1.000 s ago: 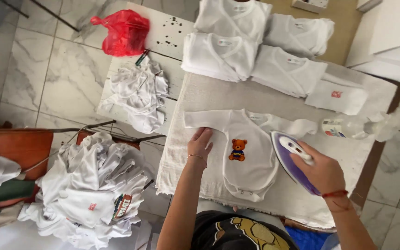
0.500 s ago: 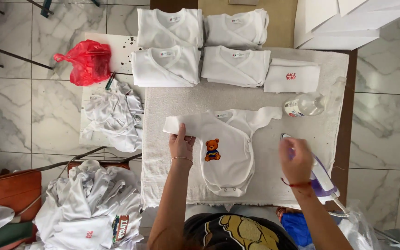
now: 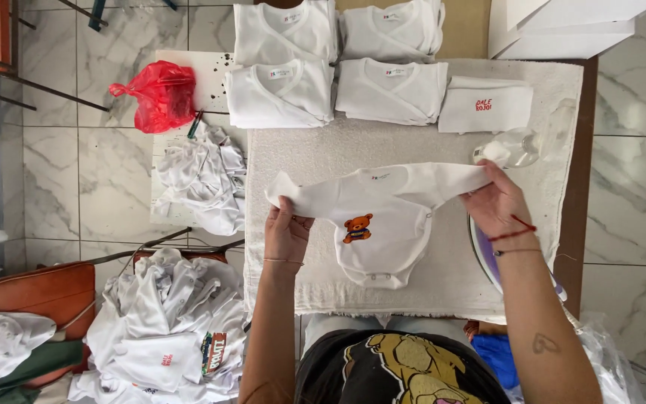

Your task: Ironing and folding white baby onesies on a table using an iron and spray bottle.

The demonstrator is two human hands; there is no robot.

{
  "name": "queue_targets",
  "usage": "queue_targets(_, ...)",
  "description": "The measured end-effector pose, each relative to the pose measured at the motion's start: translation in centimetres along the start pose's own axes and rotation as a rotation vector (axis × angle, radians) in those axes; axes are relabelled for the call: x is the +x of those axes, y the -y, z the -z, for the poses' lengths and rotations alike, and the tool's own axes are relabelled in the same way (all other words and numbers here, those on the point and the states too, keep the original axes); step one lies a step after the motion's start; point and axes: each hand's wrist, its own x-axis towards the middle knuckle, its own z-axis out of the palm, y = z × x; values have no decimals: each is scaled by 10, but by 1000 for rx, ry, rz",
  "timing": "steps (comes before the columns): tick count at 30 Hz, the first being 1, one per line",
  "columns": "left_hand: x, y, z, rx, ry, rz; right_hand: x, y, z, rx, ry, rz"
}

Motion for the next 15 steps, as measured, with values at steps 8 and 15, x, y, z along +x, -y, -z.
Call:
queue_targets(8, -63, -58, 17, -21, 678, 38, -58, 35, 64, -380, 680, 268)
queue_targets(15, -63, -28, 74, 1578, 644, 549, -68, 4, 82, -1571, 641, 88)
